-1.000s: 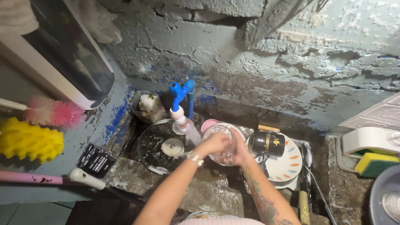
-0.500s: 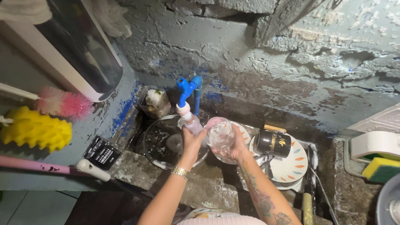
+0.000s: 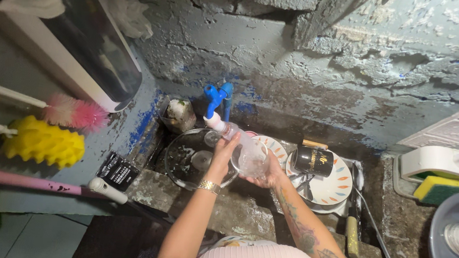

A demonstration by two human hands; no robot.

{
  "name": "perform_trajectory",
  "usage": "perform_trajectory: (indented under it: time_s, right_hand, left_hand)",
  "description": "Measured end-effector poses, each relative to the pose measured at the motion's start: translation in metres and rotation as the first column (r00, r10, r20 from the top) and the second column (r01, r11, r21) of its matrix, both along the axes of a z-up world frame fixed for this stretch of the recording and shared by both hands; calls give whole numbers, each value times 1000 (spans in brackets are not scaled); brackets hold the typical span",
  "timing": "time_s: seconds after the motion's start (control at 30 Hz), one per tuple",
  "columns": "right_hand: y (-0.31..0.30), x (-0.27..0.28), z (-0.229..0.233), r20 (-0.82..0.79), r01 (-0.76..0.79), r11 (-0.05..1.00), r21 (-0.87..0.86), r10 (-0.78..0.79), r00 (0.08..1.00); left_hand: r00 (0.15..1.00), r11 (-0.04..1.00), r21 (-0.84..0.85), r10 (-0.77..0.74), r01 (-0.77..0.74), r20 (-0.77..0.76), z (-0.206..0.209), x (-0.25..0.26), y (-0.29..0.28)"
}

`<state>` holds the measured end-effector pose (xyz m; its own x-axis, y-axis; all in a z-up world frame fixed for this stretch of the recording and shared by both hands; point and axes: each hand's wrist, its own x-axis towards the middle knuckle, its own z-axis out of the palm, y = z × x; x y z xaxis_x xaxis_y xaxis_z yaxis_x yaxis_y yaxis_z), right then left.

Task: The person washes dishes at a concrete sink, scrubbing a plate, glasses, a mug, and a large glass lid with a sponge under running water, rinsing each item, and placing cleaned items in a basin. They briefly wipe a cutting board and set it aside before returning to wash more dishes.

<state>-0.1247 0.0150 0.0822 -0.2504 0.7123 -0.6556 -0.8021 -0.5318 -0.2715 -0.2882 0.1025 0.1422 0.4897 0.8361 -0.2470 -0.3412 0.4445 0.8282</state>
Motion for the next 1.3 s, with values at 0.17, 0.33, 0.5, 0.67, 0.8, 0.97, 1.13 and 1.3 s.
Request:
perform_trajectory:
  time_s: [0.17, 0.33, 0.5, 0.67, 0.8, 0.97, 1.13, 1.3]
  right_hand:
    - [13, -11, 7, 138, 99, 994, -43, -92, 986]
    - [21, -21, 15, 176, 187, 978, 90, -201, 964]
    - [18, -20, 8, -32, 335, 925, 182, -335, 942]
    - [8, -30, -7, -390, 236, 872, 429, -57, 919]
    - [10, -42, -3, -172, 403, 884, 237, -370, 913]
    - [1, -40, 12, -282, 427, 836, 346, -341, 897]
    - [-25, -7, 25, 115, 494, 859, 137, -509, 853]
    - [-71, 32, 43, 700, 396, 804, 444, -587, 406]
  left_hand:
    - [990, 989, 96, -105, 114, -90, 4, -10, 3]
    - [986, 984, 124, -110, 125, -124, -4, -18, 7]
    - [984, 988, 120, -74, 94, -164, -1, -20, 6]
    - [998, 989, 135, -55, 60, -40, 6, -13, -2]
    - [991, 994, 93, -36, 48, -126, -3, -13, 0]
    - [985, 994, 38, 97, -104, 144, -56, 3, 7]
    - [990, 894, -443, 113, -65, 83, -128, 46, 16]
    - [972, 785, -589, -69, 191, 222, -167, 120, -16]
